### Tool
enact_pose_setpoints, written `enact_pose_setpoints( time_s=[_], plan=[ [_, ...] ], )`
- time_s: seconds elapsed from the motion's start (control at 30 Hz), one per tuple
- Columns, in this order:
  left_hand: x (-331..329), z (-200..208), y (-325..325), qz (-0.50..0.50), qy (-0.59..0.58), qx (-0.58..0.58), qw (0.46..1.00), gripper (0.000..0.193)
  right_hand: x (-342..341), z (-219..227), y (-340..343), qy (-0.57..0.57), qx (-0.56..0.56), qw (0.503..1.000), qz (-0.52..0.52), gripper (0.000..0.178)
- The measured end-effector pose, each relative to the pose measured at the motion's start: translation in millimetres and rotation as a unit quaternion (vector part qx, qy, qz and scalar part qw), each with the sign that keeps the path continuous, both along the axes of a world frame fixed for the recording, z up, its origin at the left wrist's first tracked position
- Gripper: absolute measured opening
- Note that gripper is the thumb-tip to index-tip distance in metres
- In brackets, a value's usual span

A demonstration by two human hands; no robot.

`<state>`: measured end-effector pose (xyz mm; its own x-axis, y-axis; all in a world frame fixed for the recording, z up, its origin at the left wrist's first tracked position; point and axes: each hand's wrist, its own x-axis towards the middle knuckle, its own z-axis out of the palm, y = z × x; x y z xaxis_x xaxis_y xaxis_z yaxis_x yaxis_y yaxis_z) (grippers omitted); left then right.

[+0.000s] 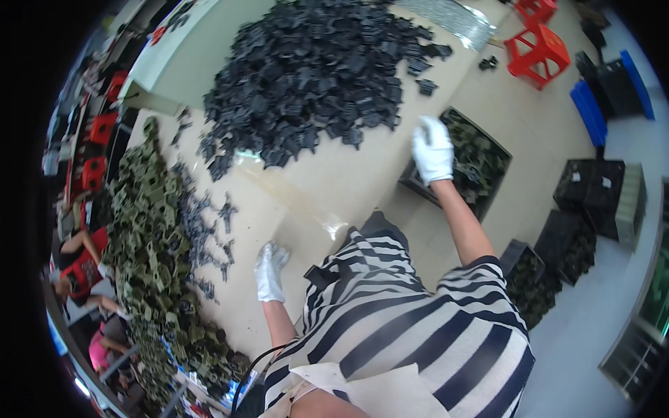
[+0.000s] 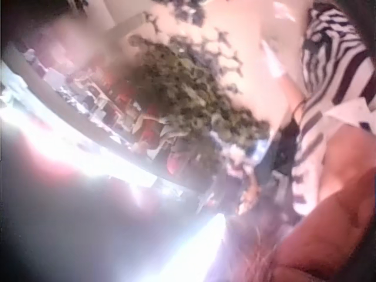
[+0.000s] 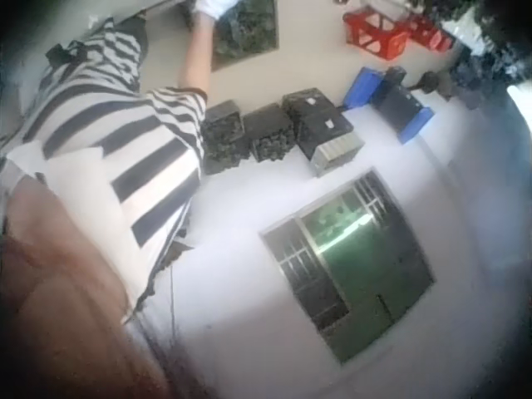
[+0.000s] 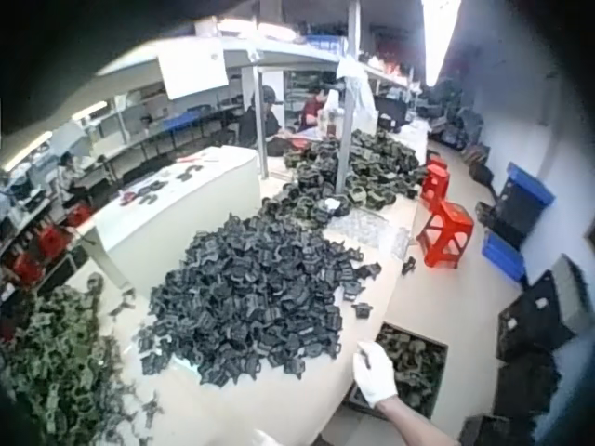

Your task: The person assembles green plastic toy tanks by hand at a workbench. They pick up tank bodies and wheels, attach the wheels to the bodies, and place the completed units into a black crate on the floor.

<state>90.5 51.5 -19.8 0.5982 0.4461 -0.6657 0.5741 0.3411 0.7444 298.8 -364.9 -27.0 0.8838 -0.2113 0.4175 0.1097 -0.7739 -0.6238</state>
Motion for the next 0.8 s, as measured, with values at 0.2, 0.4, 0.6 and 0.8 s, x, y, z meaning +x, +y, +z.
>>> enact_pose_setpoints(
  time_s=[0.2,0.4,0.6,0.8],
  plan=[
    [14,8,-25,-0.022,-0.002,0.017,1.000,0.046,53,39,199,0.134,-0.099,0.929,0.331,0.022],
    [-1,1,-12,0.038,0.031,0.054,0.997,0.037,57,-10,284,0.085,-0.287,0.878,0.373,0.037],
    [5,-22,81,0.056,0.006,0.506,0.861,0.030,11,-15,285,0.042,-0.227,0.850,0.473,0.035],
    [60,41,207,0.016,0.128,0.673,0.729,0.073,-15,-9,279,0.210,-0.208,0.849,0.439,0.040]
  ],
)
